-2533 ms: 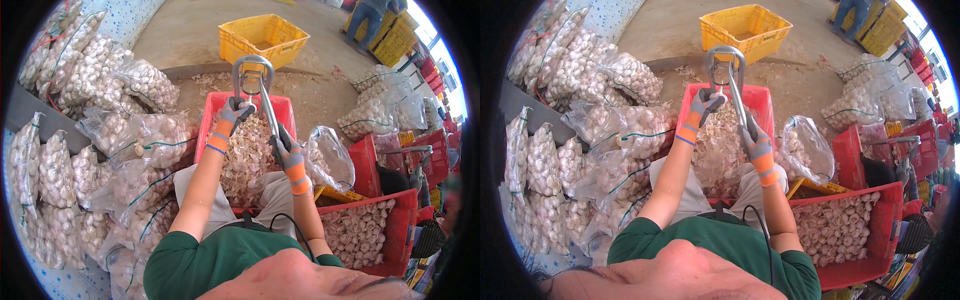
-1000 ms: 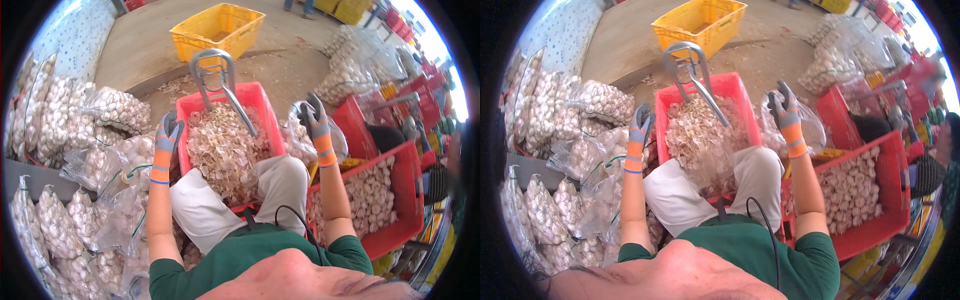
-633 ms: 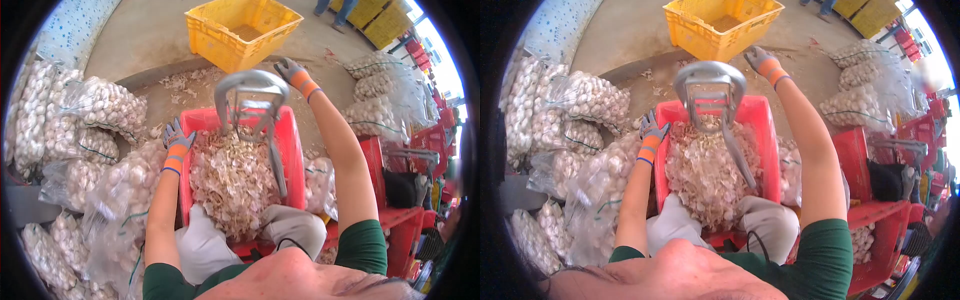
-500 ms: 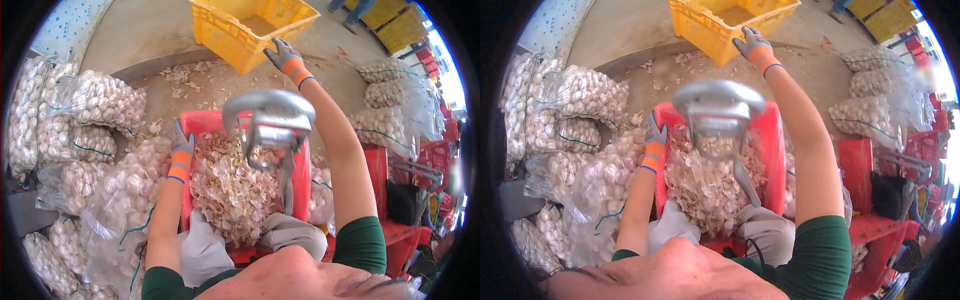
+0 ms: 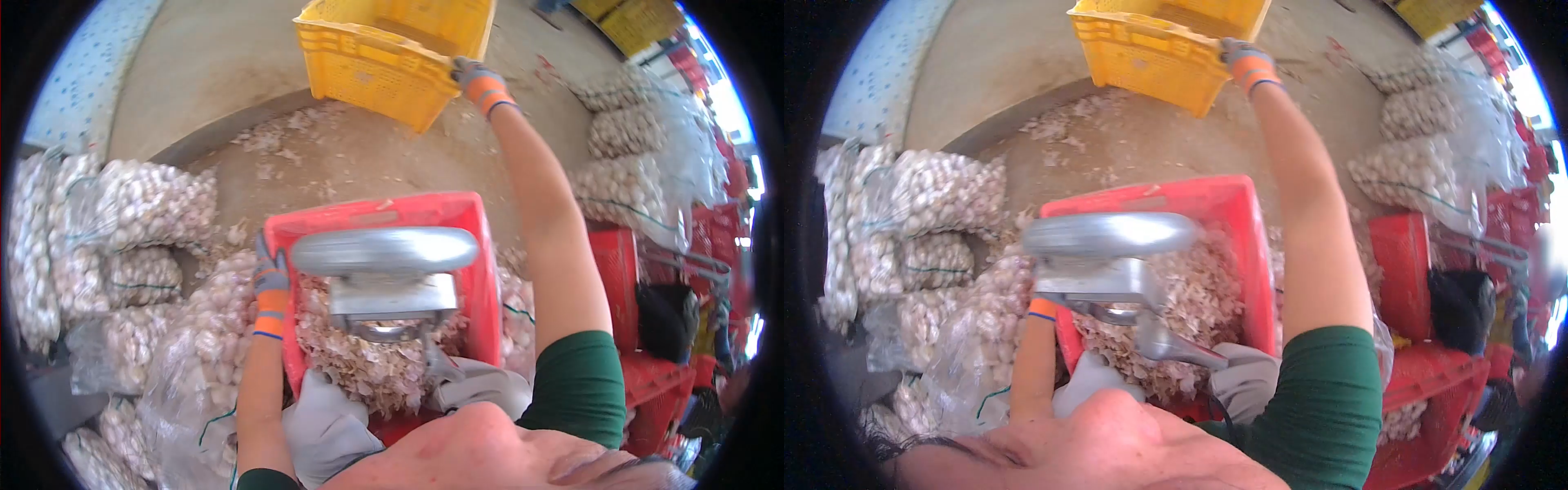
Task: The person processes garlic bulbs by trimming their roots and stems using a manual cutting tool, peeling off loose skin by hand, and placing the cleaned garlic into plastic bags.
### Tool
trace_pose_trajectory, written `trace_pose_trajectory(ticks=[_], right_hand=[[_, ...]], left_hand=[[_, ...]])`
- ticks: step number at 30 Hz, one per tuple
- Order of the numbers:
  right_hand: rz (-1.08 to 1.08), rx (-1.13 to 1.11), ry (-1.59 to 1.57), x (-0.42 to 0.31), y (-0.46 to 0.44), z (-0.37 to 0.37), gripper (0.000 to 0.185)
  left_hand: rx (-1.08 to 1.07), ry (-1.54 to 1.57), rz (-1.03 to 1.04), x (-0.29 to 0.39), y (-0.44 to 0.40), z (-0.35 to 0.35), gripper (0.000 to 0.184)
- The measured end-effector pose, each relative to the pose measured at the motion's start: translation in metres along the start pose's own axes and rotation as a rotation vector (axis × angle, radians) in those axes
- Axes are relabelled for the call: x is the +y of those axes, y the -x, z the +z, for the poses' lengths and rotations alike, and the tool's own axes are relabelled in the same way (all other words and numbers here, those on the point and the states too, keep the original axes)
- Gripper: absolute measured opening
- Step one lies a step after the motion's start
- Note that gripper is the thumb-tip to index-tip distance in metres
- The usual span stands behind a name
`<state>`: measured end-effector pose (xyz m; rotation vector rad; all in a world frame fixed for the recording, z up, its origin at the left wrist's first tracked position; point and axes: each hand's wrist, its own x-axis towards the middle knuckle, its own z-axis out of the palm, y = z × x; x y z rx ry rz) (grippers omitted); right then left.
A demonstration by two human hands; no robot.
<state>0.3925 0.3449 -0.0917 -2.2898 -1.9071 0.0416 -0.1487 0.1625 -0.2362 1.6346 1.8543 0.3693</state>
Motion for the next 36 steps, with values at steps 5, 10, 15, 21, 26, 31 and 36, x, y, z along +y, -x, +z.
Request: trace_pose_trajectory(ticks=[5, 10, 15, 21, 26, 31, 36], right_hand=[[0.213, -0.052, 0.306, 0.199, 0.109, -0.039, 0.031], [0.531, -0.214, 0.507, 0.314, 0.261, -0.048, 0.035], [0.834, -0.264, 0.374, 0.352, 0.378, -0.030, 0.037], [0.844, -0.428, 0.435, 0.325, 0.371, -0.024, 0.037], [0.327, -0.258, 0.028, 0.208, 0.315, -0.002, 0.064], [0.403, -0.440, 0.101, 0.140, 0.335, 0.010, 0.047], [0.467, -0.494, 0.264, 0.138, 0.371, -0.037, 0.043]], left_hand=[[0.110, -0.118, 0.056, 0.028, 0.010, -0.008, 0.056], [0.140, -0.147, 0.044, 0.011, 0.042, -0.027, 0.056], [0.173, -0.183, 0.038, 0.007, 0.045, -0.021, 0.056], [0.232, -0.226, 0.044, 0.011, 0.031, -0.008, 0.057], [0.348, -0.240, 0.051, 0.024, 0.019, 0.001, 0.057], [0.315, 0.039, 0.315, -0.024, 0.017, -0.024, 0.053], [0.078, 0.716, 0.017, -0.044, 0.110, -0.117, 0.047]])
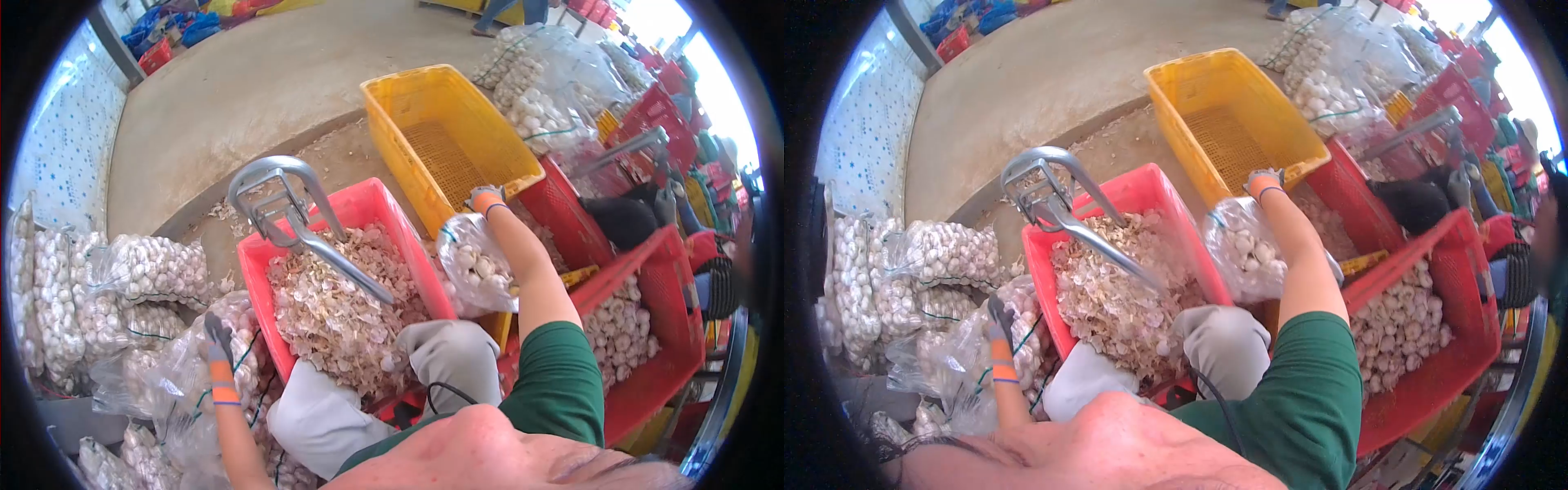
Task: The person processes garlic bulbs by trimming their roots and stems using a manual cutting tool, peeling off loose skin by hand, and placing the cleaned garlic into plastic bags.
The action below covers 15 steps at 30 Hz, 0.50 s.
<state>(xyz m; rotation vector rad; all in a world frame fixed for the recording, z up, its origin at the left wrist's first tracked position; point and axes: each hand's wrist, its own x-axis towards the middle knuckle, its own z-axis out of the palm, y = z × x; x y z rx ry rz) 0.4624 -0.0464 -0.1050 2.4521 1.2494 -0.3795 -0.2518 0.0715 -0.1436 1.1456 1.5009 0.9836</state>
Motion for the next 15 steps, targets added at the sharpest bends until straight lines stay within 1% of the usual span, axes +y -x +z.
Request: trace_pose_trajectory(ticks=[2, 4, 5, 6, 8, 9, 10, 12, 13, 15], right_hand=[[-0.035, 0.022, -0.023, 0.025, 0.013, 0.008, 0.045], [-0.035, 0.188, -0.002, 0.041, 0.075, -0.021, 0.050], [-0.028, 0.126, -0.061, 0.055, 0.106, -0.047, 0.056], [-0.066, 0.248, -0.147, 0.085, 0.113, -0.035, 0.057], [-0.171, 0.486, -0.300, 0.144, 0.129, -0.012, 0.058], [-0.158, 0.519, -0.565, 0.153, 0.198, -0.059, 0.055], [-0.077, 0.600, -0.603, 0.173, 0.245, -0.063, 0.049], [-0.053, 0.579, -0.746, 0.219, 0.329, -0.054, 0.045], [-0.041, 0.627, -0.891, 0.243, 0.362, -0.033, 0.044], [0.230, 0.450, -0.939, 0.289, 0.417, 0.008, 0.039]], left_hand=[[0.029, -0.017, -0.225, 0.057, 0.023, -0.010, 0.052], [0.009, 0.006, -0.305, 0.068, 0.024, -0.015, 0.057], [-0.024, 0.048, -0.281, 0.058, 0.012, -0.018, 0.059], [-0.058, 0.091, -0.258, 0.048, -0.001, -0.020, 0.060], [-0.253, -0.009, -0.029, 0.112, 0.092, 0.027, 0.057], [-0.338, -0.042, 0.091, 0.150, 0.142, 0.053, 0.055], [-0.402, -0.047, 0.114, 0.158, 0.160, 0.065, 0.054], [-0.527, -0.052, 0.160, 0.173, 0.192, 0.088, 0.052], [-0.578, -0.078, 0.168, 0.182, 0.206, 0.098, 0.051], [-0.629, -0.116, 0.220, 0.185, 0.218, 0.113, 0.051]])
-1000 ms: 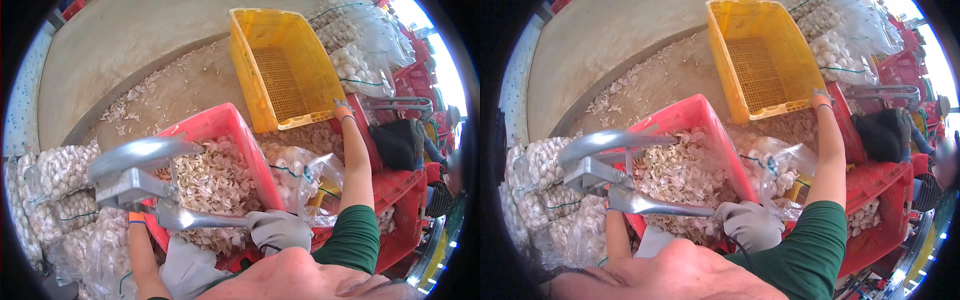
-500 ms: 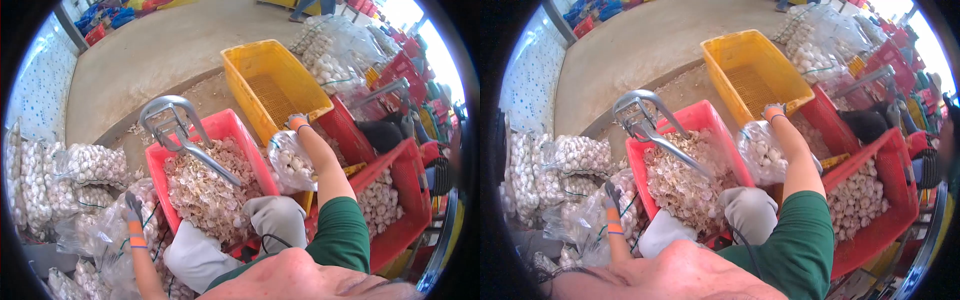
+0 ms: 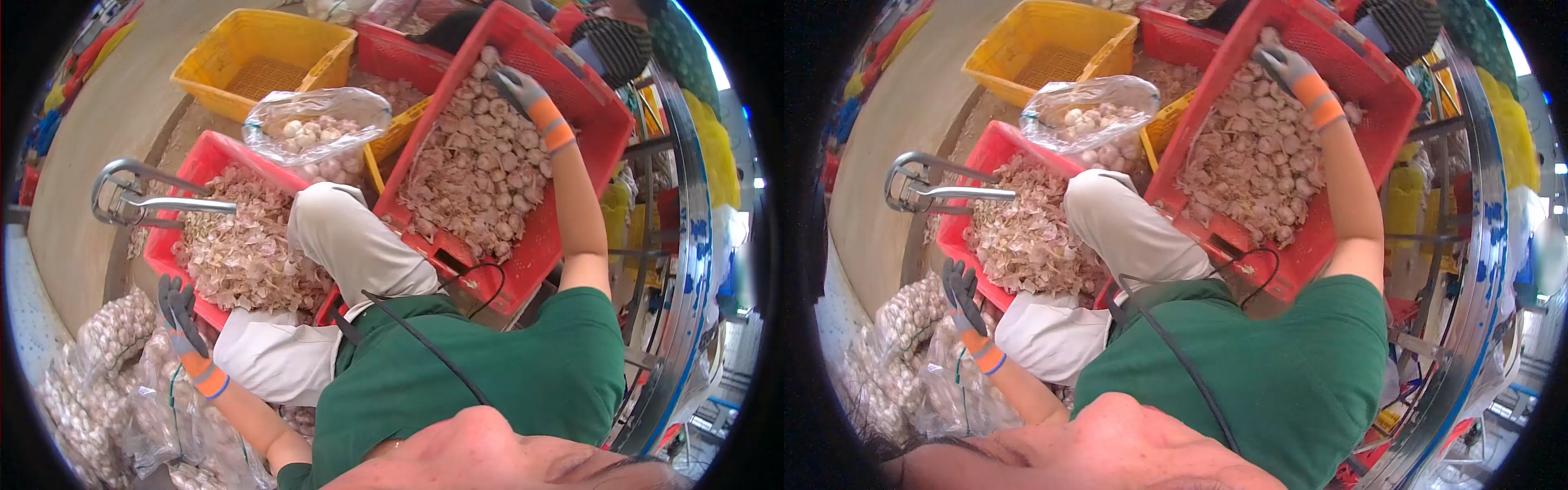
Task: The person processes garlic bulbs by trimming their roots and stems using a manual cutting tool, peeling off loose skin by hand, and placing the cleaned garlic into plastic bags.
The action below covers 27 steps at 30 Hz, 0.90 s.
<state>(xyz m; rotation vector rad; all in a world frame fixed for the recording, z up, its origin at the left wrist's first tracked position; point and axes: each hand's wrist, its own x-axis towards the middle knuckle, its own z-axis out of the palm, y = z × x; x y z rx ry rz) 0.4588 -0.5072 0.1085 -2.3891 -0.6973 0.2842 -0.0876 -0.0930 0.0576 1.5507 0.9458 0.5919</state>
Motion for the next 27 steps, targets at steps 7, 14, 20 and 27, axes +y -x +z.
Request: trace_pose_trajectory(ticks=[7, 14, 20, 27], right_hand=[[0.295, -0.076, 0.611, 0.270, 0.071, 0.120, 0.034], [0.548, -0.315, 1.051, 0.298, 0.060, 0.224, 0.054], [1.099, 0.164, 0.040, 0.196, 0.074, 0.156, 0.037], [0.293, 0.040, -1.804, 0.091, 0.120, 0.129, 0.019]], left_hand=[[-0.054, -0.015, -0.032, -0.006, -0.003, 0.031, 0.060], [-0.037, -0.015, -0.032, 0.005, 0.027, 0.038, 0.060], [-0.043, 0.044, -0.098, -0.013, 0.025, 0.047, 0.059], [-0.219, 0.255, -0.040, -0.005, 0.013, 0.106, 0.053]])
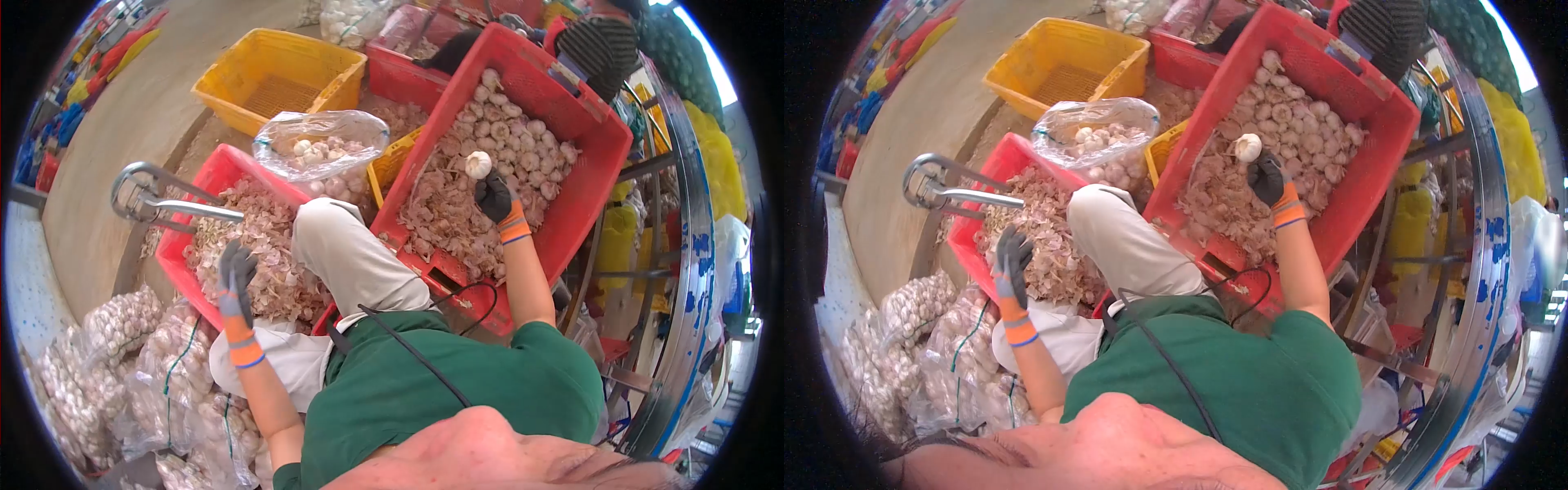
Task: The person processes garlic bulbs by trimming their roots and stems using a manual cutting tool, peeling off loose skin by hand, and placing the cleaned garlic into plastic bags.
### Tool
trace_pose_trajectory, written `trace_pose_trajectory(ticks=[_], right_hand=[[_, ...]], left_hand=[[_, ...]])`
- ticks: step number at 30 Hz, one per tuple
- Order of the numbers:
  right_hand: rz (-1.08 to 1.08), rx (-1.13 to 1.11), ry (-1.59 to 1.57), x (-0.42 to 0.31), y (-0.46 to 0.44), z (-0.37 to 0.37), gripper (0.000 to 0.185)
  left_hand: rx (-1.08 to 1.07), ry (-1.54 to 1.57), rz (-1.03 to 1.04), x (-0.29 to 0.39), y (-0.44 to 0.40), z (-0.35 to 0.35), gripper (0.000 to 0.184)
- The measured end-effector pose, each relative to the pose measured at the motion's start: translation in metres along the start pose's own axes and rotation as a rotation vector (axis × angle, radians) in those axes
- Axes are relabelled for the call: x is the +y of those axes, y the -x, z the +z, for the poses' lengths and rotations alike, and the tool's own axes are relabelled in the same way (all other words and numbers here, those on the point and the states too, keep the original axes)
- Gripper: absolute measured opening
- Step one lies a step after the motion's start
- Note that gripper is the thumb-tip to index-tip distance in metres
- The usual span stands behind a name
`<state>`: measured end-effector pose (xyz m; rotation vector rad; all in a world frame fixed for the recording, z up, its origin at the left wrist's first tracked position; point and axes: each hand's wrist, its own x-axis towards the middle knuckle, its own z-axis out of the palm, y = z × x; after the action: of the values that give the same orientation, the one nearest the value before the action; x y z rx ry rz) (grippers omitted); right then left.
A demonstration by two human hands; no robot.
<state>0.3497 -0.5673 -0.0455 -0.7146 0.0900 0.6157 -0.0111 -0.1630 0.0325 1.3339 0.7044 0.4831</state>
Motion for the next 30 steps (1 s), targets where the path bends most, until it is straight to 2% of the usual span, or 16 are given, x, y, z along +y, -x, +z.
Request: trace_pose_trajectory(ticks=[4, 6, 8, 9, 10, 11, 13, 16, 17, 20, 21, 24, 26, 28, 29, 30], right_hand=[[0.299, -0.445, -0.053, 0.048, -0.003, 0.098, 0.020], [0.349, -0.612, 0.065, 0.091, -0.006, 0.145, 0.020], [0.597, -0.861, -0.164, 0.142, 0.000, 0.197, 0.022], [0.864, -0.914, -0.378, 0.170, -0.001, 0.212, 0.027], [1.047, -0.734, -0.406, 0.179, 0.019, 0.244, 0.026], [0.668, -0.867, 0.137, 0.204, 0.025, 0.252, 0.027], [0.898, -0.737, -0.221, 0.245, 0.043, 0.270, 0.029], [1.054, -0.710, -0.266, 0.275, 0.053, 0.287, 0.030], [0.939, -0.661, -0.020, 0.278, 0.059, 0.294, 0.037], [0.745, -0.564, 0.239, 0.278, 0.055, 0.316, 0.047], [0.647, -0.654, 0.356, 0.279, 0.048, 0.313, 0.048], [0.340, -0.695, 0.694, 0.282, 0.038, 0.309, 0.044], [-0.166, -0.946, 1.034, 0.317, 0.011, 0.281, 0.032], [0.129, -0.850, 1.153, 0.334, -0.004, 0.262, 0.028], [0.015, -0.863, 1.180, 0.341, -0.004, 0.255, 0.024], [0.151, -0.826, 0.975, 0.350, -0.007, 0.249, 0.024]], left_hand=[[-0.161, 0.170, 0.085, 0.007, -0.003, 0.053, 0.044], [-0.258, 0.248, 0.205, 0.030, 0.007, 0.082, 0.055], [-0.282, 0.269, 0.403, 0.021, 0.001, 0.091, 0.062], [-0.196, 0.215, 0.477, 0.023, 0.002, 0.097, 0.065], [-0.112, 0.158, 0.545, 0.026, 0.003, 0.097, 0.068], [-0.065, 0.113, 0.564, 0.027, 0.002, 0.088, 0.070], [0.011, 0.029, 0.589, 0.023, -0.002, 0.068, 0.073], [0.158, 0.022, 0.589, 0.010, -0.005, 0.040, 0.067], [0.213, -0.035, 0.609, 0.010, -0.002, 0.033, 0.066], [0.350, -0.204, 0.667, 0.018, 0.005, 0.022, 0.062], [0.381, -0.326, 0.667, 0.009, 0.001, 0.014, 0.067], [0.301, -0.254, 0.485, -0.004, 0.003, 0.005, 0.072], [0.307, -0.490, 0.404, -0.009, 0.006, 0.004, 0.078], [0.332, -0.617, 0.276, -0.013, 0.010, 0.008, 0.078], [0.386, -0.622, 0.394, -0.016, 0.008, 0.008, 0.080], [0.418, -0.551, 0.391, -0.023, 0.006, 0.007, 0.078]])
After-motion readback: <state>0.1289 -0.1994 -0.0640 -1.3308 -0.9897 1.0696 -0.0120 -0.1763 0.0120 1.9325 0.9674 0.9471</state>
